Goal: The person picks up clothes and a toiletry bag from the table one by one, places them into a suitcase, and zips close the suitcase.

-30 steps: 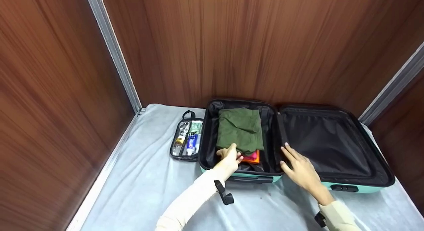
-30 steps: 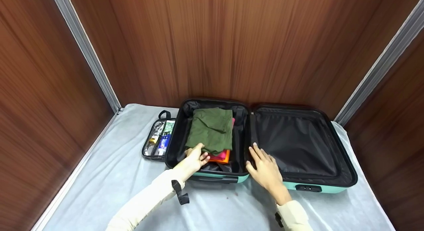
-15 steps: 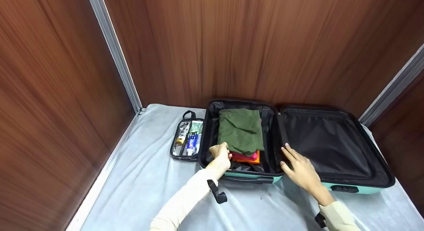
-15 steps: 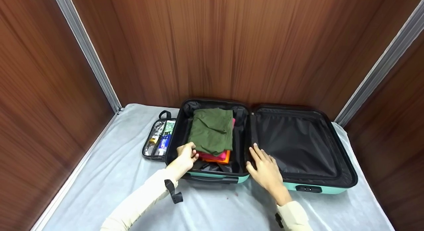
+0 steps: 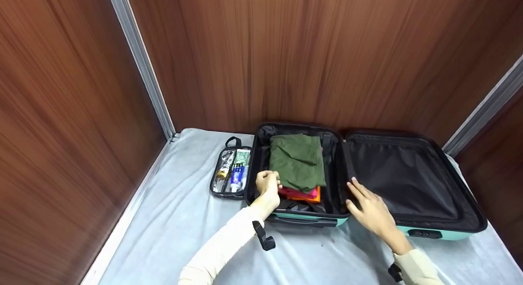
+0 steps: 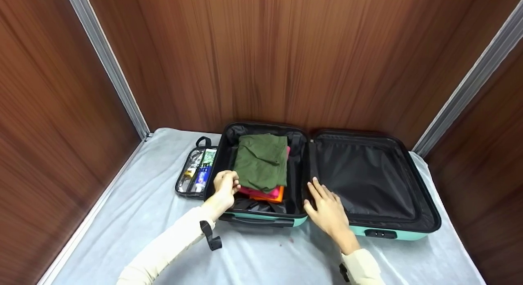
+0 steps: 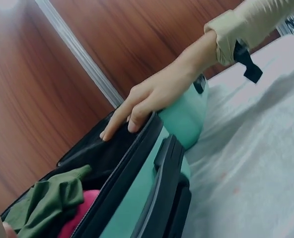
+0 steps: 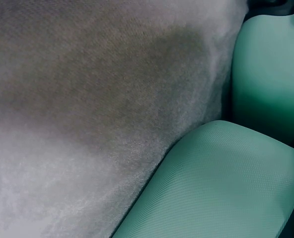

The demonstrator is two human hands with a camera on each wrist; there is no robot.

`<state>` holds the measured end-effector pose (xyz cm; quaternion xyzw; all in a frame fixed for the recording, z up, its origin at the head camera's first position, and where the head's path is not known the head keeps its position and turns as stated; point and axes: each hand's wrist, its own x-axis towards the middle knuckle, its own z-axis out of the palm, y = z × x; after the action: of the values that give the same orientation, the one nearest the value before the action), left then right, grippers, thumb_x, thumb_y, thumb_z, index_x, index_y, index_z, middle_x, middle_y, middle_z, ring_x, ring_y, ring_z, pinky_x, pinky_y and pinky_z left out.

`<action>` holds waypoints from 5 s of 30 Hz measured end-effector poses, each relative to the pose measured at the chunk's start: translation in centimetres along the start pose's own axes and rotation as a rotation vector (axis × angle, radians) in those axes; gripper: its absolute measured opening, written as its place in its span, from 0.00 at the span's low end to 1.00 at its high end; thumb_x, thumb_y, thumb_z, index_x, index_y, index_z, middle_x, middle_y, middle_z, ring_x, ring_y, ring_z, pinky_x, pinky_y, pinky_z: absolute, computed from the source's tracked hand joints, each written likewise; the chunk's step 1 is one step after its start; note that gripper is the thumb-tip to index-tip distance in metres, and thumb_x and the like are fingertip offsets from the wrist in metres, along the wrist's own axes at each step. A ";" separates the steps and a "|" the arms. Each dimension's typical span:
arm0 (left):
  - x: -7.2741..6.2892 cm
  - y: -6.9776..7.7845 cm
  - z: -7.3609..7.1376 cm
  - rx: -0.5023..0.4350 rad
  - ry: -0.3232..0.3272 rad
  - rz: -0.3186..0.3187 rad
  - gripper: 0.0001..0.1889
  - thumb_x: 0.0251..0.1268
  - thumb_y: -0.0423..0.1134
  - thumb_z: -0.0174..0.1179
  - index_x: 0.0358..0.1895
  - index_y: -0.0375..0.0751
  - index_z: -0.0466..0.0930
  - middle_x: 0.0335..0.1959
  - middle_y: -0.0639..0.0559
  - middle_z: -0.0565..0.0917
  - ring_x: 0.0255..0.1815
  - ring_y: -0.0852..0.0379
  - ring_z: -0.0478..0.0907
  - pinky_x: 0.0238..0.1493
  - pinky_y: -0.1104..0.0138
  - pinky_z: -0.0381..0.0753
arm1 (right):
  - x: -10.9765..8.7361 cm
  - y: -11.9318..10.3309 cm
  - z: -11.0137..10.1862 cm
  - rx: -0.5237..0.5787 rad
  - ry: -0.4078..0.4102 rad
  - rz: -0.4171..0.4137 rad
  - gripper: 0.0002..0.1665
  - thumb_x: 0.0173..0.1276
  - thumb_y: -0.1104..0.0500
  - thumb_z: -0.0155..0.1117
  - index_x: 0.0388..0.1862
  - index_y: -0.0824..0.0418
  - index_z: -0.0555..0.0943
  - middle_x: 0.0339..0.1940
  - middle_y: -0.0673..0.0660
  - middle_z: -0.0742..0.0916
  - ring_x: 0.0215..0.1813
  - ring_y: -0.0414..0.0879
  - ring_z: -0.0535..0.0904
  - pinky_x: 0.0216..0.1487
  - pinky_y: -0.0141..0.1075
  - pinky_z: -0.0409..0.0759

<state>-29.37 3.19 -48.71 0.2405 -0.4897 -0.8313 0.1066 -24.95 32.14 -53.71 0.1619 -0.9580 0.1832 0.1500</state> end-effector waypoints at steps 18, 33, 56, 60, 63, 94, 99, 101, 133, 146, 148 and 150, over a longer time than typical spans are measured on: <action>1.3 2.0 -0.8 0.155 -0.399 0.117 0.03 0.58 0.29 0.52 0.35 0.36 0.74 0.21 0.49 0.75 0.18 0.60 0.73 0.18 0.69 0.79 | -0.1 0.1 0.0 -0.001 0.017 -0.013 0.32 0.74 0.51 0.57 0.73 0.62 0.69 0.75 0.61 0.67 0.70 0.64 0.67 0.62 0.65 0.64; 3.3 3.6 -2.9 0.382 -0.446 0.424 0.07 0.65 0.30 0.52 0.35 0.30 0.78 0.19 0.45 0.78 0.14 0.61 0.70 0.13 0.72 0.70 | -0.1 0.1 0.0 -0.002 0.030 -0.019 0.32 0.73 0.52 0.59 0.72 0.62 0.70 0.75 0.61 0.68 0.70 0.64 0.67 0.62 0.64 0.65; 7.9 5.0 -7.8 0.688 -0.108 0.679 0.07 0.58 0.36 0.60 0.30 0.39 0.86 0.22 0.47 0.85 0.24 0.51 0.82 0.33 0.61 0.74 | 0.0 0.1 -0.3 -0.005 0.003 -0.008 0.32 0.74 0.50 0.56 0.73 0.61 0.68 0.76 0.61 0.67 0.71 0.64 0.66 0.63 0.64 0.63; 8.4 5.0 -8.7 0.734 -0.060 0.629 0.07 0.60 0.38 0.61 0.32 0.41 0.87 0.21 0.50 0.84 0.24 0.53 0.79 0.35 0.57 0.73 | 0.0 0.1 -0.3 -0.005 0.012 -0.010 0.32 0.75 0.49 0.56 0.73 0.61 0.69 0.75 0.61 0.67 0.71 0.64 0.66 0.63 0.63 0.63; 8.6 4.9 -9.3 0.755 -0.031 0.584 0.08 0.60 0.40 0.61 0.32 0.41 0.87 0.22 0.52 0.83 0.25 0.53 0.78 0.35 0.57 0.73 | 0.0 0.1 -0.2 -0.003 0.018 -0.014 0.32 0.74 0.50 0.56 0.73 0.62 0.69 0.75 0.61 0.67 0.70 0.64 0.66 0.62 0.64 0.64; 10.1 3.8 -13.5 1.093 0.056 0.341 0.18 0.63 0.40 0.58 0.54 0.36 0.82 0.53 0.34 0.79 0.54 0.34 0.71 0.58 0.49 0.66 | -0.1 0.2 -0.3 -0.003 0.035 -0.019 0.32 0.73 0.52 0.58 0.72 0.63 0.70 0.75 0.62 0.68 0.69 0.65 0.68 0.62 0.63 0.65; 10.3 3.8 -14.1 1.130 0.088 0.278 0.21 0.64 0.42 0.56 0.57 0.35 0.79 0.57 0.30 0.75 0.58 0.32 0.67 0.59 0.46 0.65 | -0.2 0.1 -0.3 -0.007 0.021 -0.015 0.32 0.74 0.51 0.57 0.73 0.62 0.69 0.75 0.62 0.68 0.70 0.64 0.67 0.62 0.64 0.65; 10.4 3.8 -14.3 1.136 0.103 0.261 0.23 0.64 0.43 0.55 0.58 0.33 0.77 0.57 0.28 0.72 0.59 0.31 0.65 0.59 0.45 0.65 | -0.2 0.0 -0.3 -0.006 0.006 -0.008 0.32 0.75 0.50 0.56 0.73 0.62 0.68 0.75 0.61 0.67 0.70 0.64 0.66 0.62 0.64 0.64; 11.1 4.4 -16.6 0.851 0.135 0.087 0.18 0.63 0.44 0.51 0.37 0.28 0.80 0.48 0.29 0.81 0.51 0.33 0.77 0.54 0.47 0.71 | -0.1 0.1 -0.4 -0.002 0.018 -0.007 0.32 0.74 0.50 0.57 0.73 0.62 0.69 0.75 0.61 0.68 0.70 0.65 0.67 0.63 0.64 0.64; 11.8 4.8 -15.4 0.711 0.054 0.020 0.23 0.65 0.46 0.53 0.48 0.25 0.77 0.46 0.33 0.77 0.50 0.40 0.73 0.57 0.51 0.70 | -0.2 0.2 -0.4 -0.002 0.023 -0.003 0.32 0.74 0.51 0.57 0.73 0.61 0.69 0.75 0.60 0.68 0.70 0.64 0.66 0.63 0.63 0.64; 12.0 4.7 -15.3 0.656 0.058 0.020 0.21 0.65 0.44 0.54 0.46 0.25 0.77 0.40 0.37 0.76 0.45 0.43 0.72 0.52 0.53 0.72 | -0.2 0.2 -0.3 -0.003 0.023 -0.007 0.32 0.74 0.51 0.57 0.73 0.61 0.69 0.75 0.61 0.68 0.70 0.64 0.67 0.63 0.63 0.64; 12.2 4.6 -15.2 0.626 0.065 0.022 0.20 0.65 0.43 0.55 0.46 0.24 0.77 0.39 0.38 0.75 0.43 0.44 0.71 0.50 0.54 0.73 | -0.2 0.2 -0.3 -0.005 0.024 -0.009 0.32 0.74 0.50 0.57 0.73 0.62 0.69 0.75 0.61 0.68 0.70 0.64 0.67 0.63 0.63 0.64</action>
<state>-32.48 -15.76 -54.49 0.2827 -0.7207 -0.6308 0.0522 -24.77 32.48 -53.55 0.1639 -0.9558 0.1820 0.1626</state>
